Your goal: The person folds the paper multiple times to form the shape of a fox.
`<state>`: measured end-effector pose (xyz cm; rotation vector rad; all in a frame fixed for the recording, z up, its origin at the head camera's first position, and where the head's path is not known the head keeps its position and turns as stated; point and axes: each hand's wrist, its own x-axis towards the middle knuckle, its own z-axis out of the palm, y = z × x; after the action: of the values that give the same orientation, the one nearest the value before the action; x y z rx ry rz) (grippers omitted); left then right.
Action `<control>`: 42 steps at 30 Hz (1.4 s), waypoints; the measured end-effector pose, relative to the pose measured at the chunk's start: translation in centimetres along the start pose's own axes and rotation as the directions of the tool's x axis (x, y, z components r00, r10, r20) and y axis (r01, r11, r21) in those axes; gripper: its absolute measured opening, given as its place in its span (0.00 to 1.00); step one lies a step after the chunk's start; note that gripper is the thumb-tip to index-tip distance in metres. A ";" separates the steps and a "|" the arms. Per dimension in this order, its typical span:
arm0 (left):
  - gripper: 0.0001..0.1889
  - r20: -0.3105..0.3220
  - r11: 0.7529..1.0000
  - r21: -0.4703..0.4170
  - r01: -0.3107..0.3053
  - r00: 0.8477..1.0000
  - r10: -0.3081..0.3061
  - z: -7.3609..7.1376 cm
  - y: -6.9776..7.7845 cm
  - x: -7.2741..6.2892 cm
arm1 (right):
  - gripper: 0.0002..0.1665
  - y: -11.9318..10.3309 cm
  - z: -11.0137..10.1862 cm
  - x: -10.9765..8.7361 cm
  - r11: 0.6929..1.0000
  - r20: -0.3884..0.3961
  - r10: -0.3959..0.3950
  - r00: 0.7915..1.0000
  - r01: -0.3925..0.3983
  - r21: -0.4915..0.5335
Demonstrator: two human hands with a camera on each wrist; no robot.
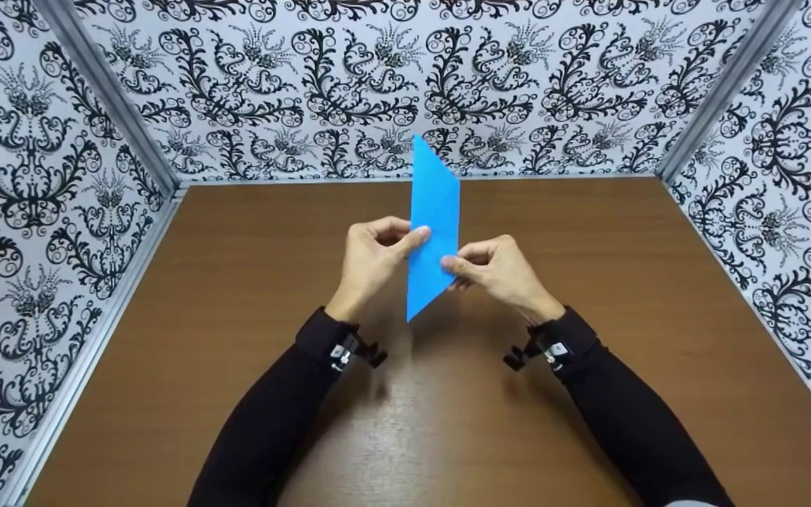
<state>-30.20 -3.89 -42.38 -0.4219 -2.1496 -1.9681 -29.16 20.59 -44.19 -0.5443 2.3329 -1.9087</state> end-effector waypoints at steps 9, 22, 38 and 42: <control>0.08 0.048 0.998 0.056 -0.023 0.999 0.020 -0.5 0.0 0.4 | 0.12 -0.3 -0.5 0.0 0.996 0.008 -0.026 1.000 0.027 -0.081; 0.09 0.125 0.963 0.264 -0.048 0.992 0.016 -0.6 -0.4 0.1 | 0.17 -0.5 -2.3 0.1 0.996 -0.128 -0.091 0.988 0.088 -0.031; 0.13 0.273 0.837 0.535 -0.116 0.961 -0.041 -0.5 -1.0 -0.3 | 0.26 -0.8 -4.0 0.3 0.952 -0.284 -0.265 0.921 0.204 -0.227; 0.12 0.301 0.821 0.561 -0.107 0.950 -0.082 -0.4 -1.5 -0.3 | 0.28 -0.6 -4.2 0.2 0.921 -0.240 -0.283 0.929 0.194 -0.336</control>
<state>-30.46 -4.45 -43.88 -0.6638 -2.7745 -1.1912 -30.36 24.31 -42.62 -0.6486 2.9042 -1.8312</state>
